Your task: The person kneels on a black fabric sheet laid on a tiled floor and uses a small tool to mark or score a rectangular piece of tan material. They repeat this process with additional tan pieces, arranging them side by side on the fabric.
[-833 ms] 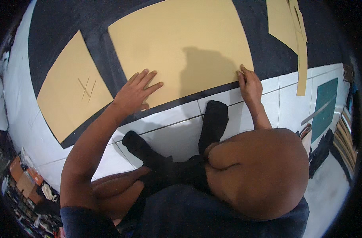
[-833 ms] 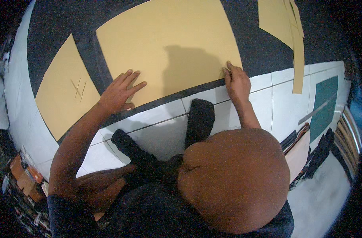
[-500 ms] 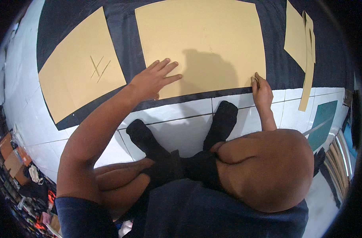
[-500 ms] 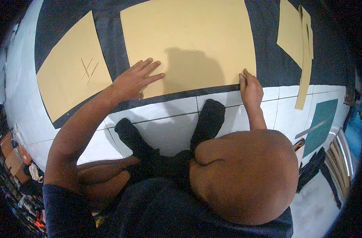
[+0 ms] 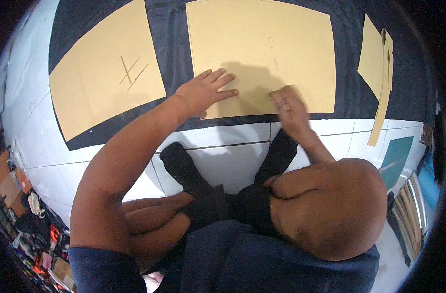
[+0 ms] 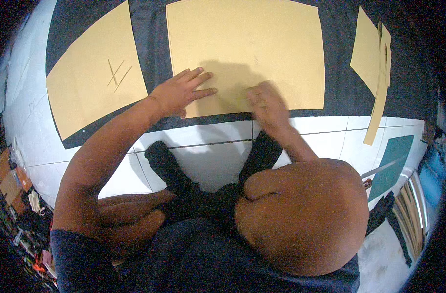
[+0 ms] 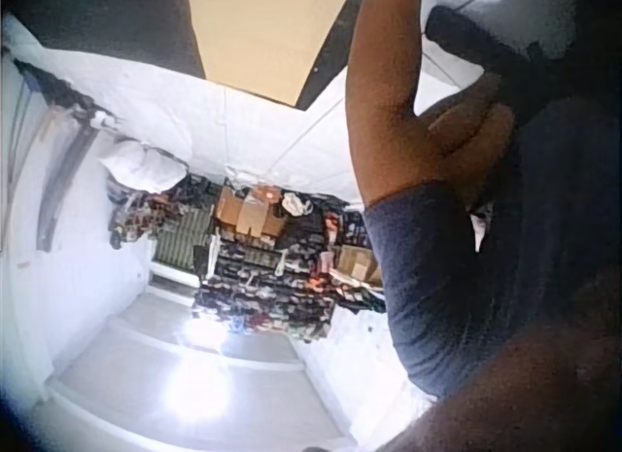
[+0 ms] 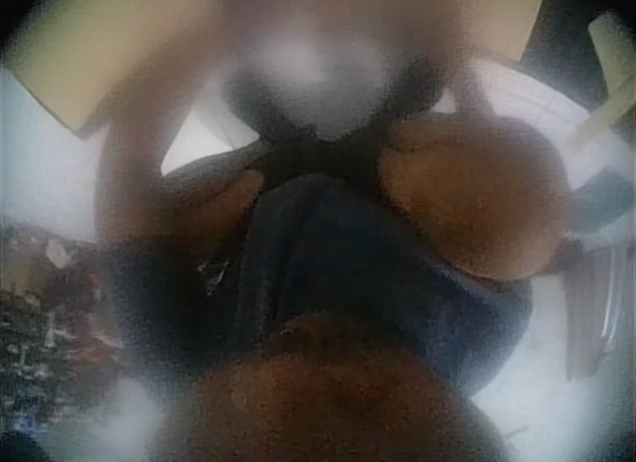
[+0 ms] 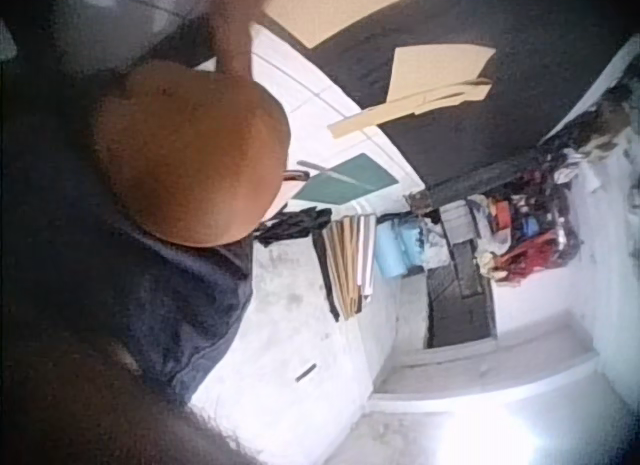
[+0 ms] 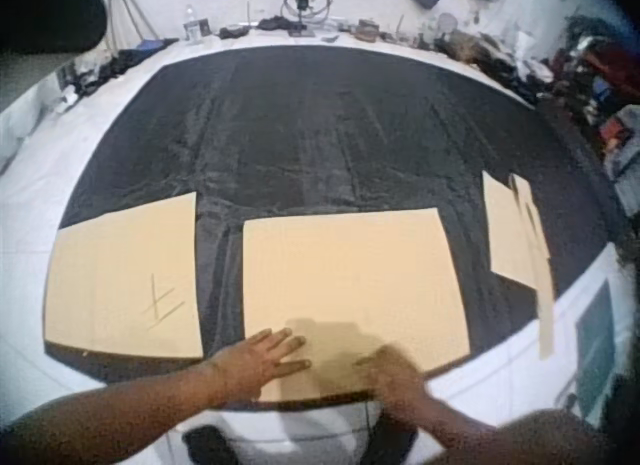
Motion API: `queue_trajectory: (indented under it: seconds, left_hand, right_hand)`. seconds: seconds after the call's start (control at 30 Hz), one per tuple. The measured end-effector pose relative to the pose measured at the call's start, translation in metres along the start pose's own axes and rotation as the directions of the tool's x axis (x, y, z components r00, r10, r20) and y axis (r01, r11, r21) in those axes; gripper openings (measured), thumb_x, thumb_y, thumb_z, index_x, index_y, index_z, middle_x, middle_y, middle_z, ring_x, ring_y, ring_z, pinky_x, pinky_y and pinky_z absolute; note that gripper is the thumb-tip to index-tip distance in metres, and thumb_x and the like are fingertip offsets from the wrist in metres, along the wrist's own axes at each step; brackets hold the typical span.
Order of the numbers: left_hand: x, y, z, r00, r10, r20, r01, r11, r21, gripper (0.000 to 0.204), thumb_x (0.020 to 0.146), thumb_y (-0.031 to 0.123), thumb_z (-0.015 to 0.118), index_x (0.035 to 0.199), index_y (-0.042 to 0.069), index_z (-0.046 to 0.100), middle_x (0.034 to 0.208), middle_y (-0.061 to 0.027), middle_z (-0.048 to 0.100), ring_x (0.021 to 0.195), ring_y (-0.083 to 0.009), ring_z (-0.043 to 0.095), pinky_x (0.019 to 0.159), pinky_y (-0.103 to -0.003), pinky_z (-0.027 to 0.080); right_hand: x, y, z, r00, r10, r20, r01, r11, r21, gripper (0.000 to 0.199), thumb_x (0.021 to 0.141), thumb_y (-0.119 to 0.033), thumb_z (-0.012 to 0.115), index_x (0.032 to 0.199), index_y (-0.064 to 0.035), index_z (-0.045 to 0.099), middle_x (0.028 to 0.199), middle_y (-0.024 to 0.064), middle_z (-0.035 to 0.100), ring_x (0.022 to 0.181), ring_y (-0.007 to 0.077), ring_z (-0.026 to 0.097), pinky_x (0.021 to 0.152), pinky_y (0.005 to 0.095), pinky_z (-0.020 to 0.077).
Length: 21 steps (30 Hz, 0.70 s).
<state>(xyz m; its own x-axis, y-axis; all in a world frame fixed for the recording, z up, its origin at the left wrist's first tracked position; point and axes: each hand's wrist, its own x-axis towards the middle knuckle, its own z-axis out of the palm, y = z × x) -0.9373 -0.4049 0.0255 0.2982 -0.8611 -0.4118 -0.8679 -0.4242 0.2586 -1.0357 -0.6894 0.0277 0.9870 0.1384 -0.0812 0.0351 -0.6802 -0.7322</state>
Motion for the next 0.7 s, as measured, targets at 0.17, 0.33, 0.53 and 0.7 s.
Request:
queue_trajectory:
  seconds: [0.17, 0.33, 0.53, 0.7]
  left_hand:
    - [0.007, -0.001, 0.001, 0.999, 0.016, -0.028, -0.016, 1.000, -0.015, 0.119, 0.050, 0.033, 0.096, 0.154, 0.028, 0.038, 0.162, -0.0087, 0.028, 0.149, -0.0331, 0.031, 0.123, -0.043, 0.032]
    - [0.004, -0.002, 0.006, 0.998, 0.010, -0.068, -0.012, 1.000, -0.024, 0.118, 0.049, 0.032, 0.096, 0.153, 0.028, 0.041, 0.162, -0.0082, 0.028, 0.148, -0.0330, 0.032, 0.123, -0.043, 0.032]
    - [0.004, -0.004, 0.013, 0.996, 0.002, -0.087, -0.008, 0.998, -0.064, 0.116, 0.049, 0.029, 0.095, 0.152, 0.030, 0.042, 0.162, -0.0074, 0.030, 0.147, -0.0331, 0.033, 0.123, -0.044, 0.033]
    - [0.005, -0.004, 0.012, 0.996, 0.015, -0.086, -0.018, 0.999, -0.032, 0.116, 0.050, 0.028, 0.095, 0.152, 0.031, 0.041, 0.163, -0.0069, 0.028, 0.148, -0.0328, 0.032, 0.123, -0.044, 0.032]
  right_hand:
    - [0.019, -0.047, 0.060, 0.875, -0.211, 0.436, 0.169, 0.977, 0.133, 0.029, 0.102, -0.027, 0.054, 0.114, -0.0046, 0.067, 0.107, 0.0182, 0.069, 0.101, 0.0387, 0.065, 0.089, 0.0494, 0.0514]
    - [0.017, -0.047, 0.098, 0.833, -0.402, 0.381, 0.297, 0.904, 0.307, 0.022, 0.100, -0.019, 0.055, 0.113, -0.0047, 0.067, 0.105, 0.0192, 0.069, 0.099, 0.0386, 0.066, 0.087, 0.0483, 0.0536]
    - [0.023, -0.050, 0.100, 0.803, -0.417, 0.426, 0.351, 0.908, 0.227, 0.023, 0.100, -0.018, 0.056, 0.115, -0.0048, 0.066, 0.103, 0.0185, 0.069, 0.098, 0.0372, 0.067, 0.085, 0.0468, 0.0554]
    - [0.024, -0.054, 0.096, 0.801, -0.439, 0.407, 0.391, 0.898, 0.199, 0.023, 0.099, -0.017, 0.056, 0.117, -0.0051, 0.065, 0.105, 0.0183, 0.069, 0.099, 0.0368, 0.067, 0.087, 0.0469, 0.0556]
